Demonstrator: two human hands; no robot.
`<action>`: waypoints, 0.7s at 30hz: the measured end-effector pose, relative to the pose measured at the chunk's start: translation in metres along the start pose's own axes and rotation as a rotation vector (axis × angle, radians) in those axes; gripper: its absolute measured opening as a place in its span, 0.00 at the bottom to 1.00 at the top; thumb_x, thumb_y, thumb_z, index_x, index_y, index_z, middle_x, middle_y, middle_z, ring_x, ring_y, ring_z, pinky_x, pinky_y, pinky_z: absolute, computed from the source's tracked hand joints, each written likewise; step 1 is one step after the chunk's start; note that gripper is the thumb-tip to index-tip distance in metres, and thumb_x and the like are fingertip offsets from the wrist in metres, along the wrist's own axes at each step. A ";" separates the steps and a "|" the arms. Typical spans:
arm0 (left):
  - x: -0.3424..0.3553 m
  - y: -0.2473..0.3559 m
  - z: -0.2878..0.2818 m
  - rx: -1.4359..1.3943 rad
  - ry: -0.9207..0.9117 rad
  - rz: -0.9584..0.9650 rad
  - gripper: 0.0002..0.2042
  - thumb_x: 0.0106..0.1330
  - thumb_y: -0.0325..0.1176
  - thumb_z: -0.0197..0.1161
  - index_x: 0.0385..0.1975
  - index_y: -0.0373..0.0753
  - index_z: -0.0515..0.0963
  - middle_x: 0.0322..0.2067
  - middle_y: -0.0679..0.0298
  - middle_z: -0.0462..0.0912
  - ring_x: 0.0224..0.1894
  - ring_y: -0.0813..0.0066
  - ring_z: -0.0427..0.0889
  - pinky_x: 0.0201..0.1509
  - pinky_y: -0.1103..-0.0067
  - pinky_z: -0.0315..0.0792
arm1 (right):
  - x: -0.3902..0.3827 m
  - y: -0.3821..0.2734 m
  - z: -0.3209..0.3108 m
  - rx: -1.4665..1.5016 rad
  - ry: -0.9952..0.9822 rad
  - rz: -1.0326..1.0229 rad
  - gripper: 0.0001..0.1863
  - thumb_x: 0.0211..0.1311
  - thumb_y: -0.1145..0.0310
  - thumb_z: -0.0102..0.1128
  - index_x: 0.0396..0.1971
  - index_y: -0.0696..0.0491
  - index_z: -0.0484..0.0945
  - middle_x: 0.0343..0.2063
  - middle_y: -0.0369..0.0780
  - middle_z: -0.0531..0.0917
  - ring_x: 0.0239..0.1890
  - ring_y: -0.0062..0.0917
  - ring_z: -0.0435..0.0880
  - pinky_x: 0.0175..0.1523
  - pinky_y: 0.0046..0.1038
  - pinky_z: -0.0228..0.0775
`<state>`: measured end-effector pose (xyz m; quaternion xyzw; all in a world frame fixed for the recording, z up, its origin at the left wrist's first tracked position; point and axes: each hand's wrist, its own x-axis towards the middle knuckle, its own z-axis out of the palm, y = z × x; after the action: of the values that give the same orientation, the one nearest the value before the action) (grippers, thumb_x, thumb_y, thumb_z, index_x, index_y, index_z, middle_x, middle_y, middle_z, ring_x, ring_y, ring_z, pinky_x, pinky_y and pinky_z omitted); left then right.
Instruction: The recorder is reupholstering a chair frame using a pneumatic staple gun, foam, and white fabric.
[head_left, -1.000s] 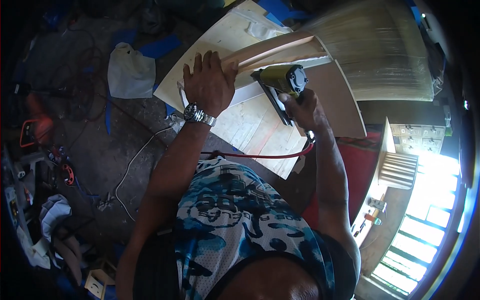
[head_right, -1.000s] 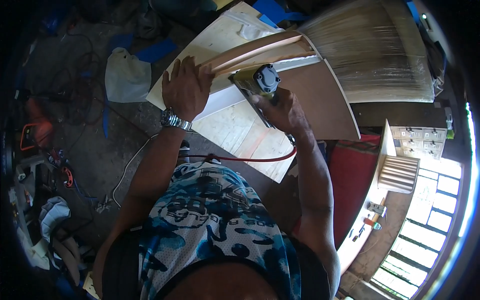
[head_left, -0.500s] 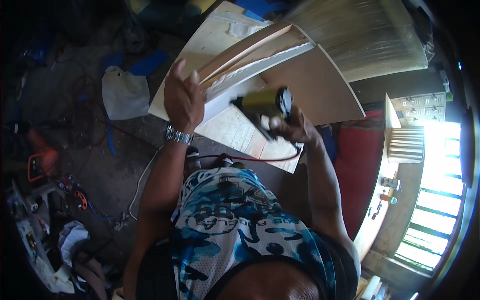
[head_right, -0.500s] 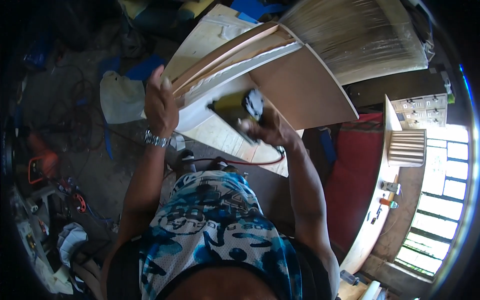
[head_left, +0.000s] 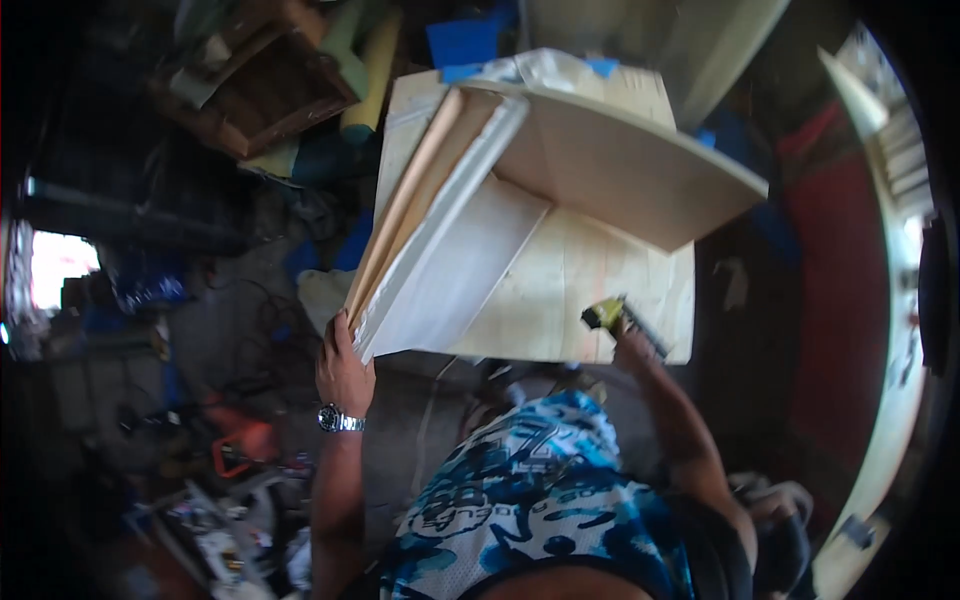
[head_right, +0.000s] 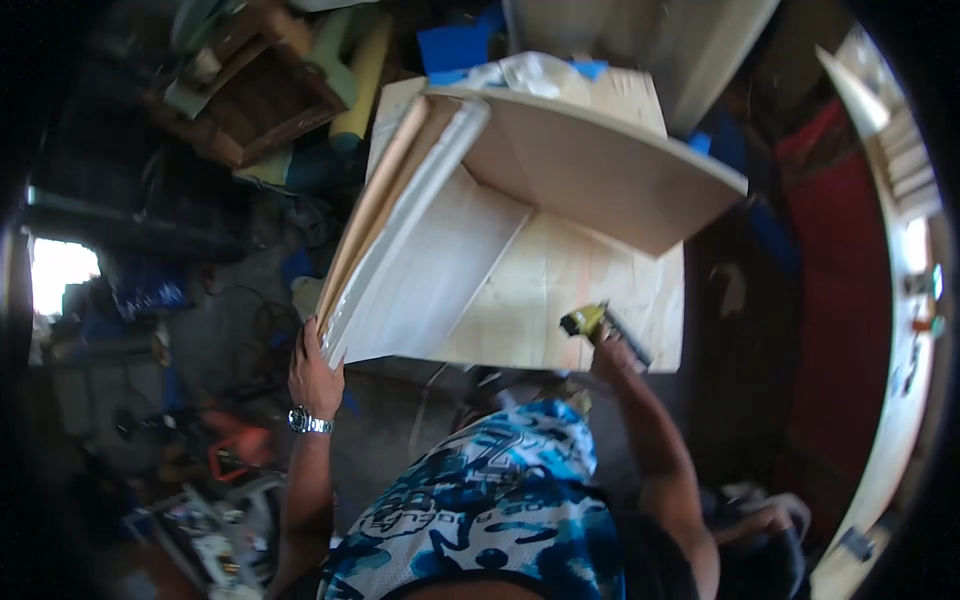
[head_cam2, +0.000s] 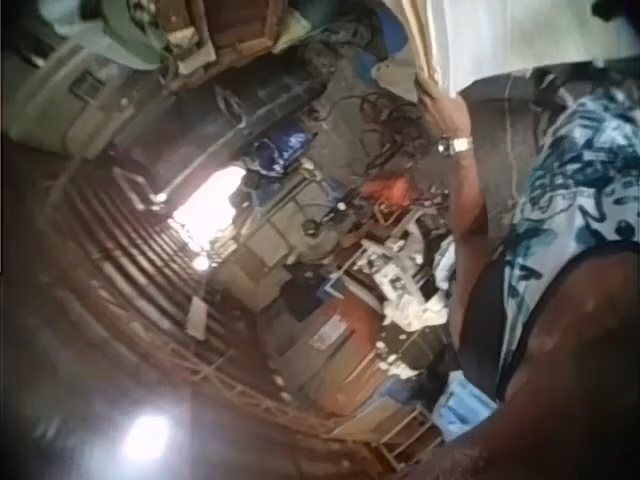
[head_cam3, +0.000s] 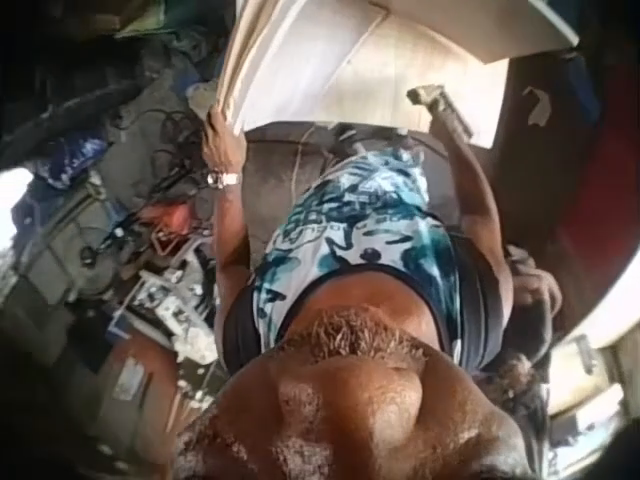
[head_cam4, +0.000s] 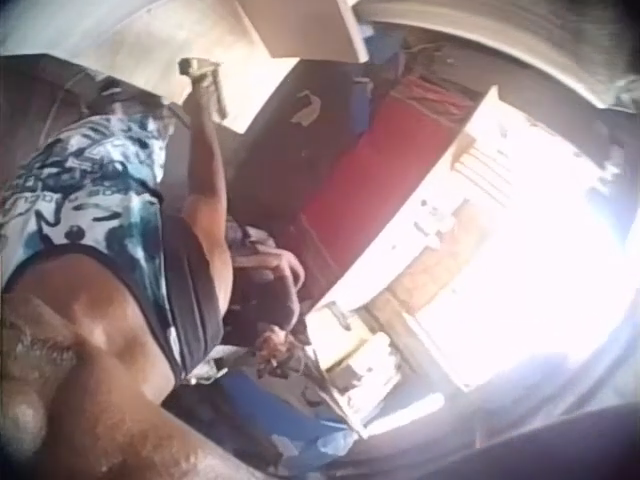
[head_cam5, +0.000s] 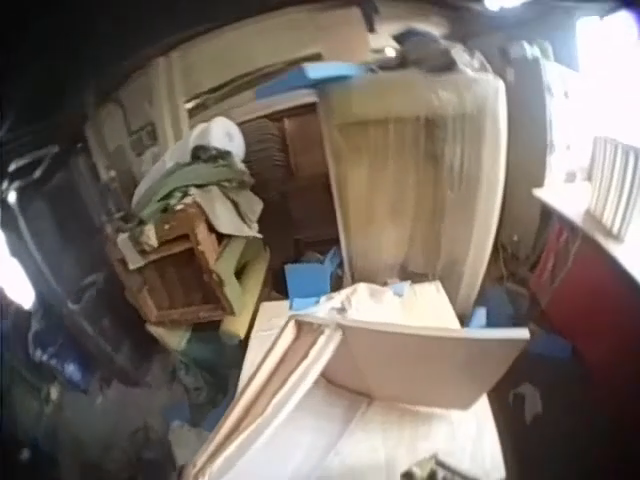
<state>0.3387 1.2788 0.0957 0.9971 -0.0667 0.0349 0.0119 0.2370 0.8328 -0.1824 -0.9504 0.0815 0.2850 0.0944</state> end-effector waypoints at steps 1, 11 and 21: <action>0.004 0.001 -0.003 0.056 -0.067 -0.033 0.43 0.50 0.32 0.73 0.66 0.39 0.55 0.60 0.46 0.68 0.57 0.47 0.72 0.56 0.61 0.71 | 0.008 0.006 0.007 0.003 -0.132 0.009 0.46 0.52 0.62 0.63 0.67 0.61 0.48 0.42 0.57 0.78 0.46 0.49 0.80 0.48 0.46 0.73; 0.072 0.040 -0.072 0.278 -0.188 0.001 0.35 0.57 0.42 0.67 0.63 0.35 0.62 0.44 0.41 0.80 0.43 0.42 0.81 0.45 0.60 0.75 | 0.038 0.003 0.038 0.117 0.141 -0.003 0.27 0.65 0.69 0.45 0.64 0.54 0.56 0.43 0.47 0.78 0.49 0.39 0.76 0.49 0.42 0.70; 0.092 -0.015 -0.075 -0.041 -0.265 -0.086 0.27 0.57 0.41 0.68 0.52 0.31 0.72 0.38 0.45 0.84 0.41 0.49 0.84 0.44 0.65 0.76 | 0.044 0.007 0.062 0.133 0.198 -0.018 0.31 0.62 0.72 0.47 0.66 0.53 0.55 0.43 0.47 0.78 0.49 0.40 0.76 0.49 0.41 0.71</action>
<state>0.4262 1.2832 0.1770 0.9944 -0.0255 -0.0991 0.0250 0.2390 0.8354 -0.2590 -0.9662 0.1005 0.1829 0.1512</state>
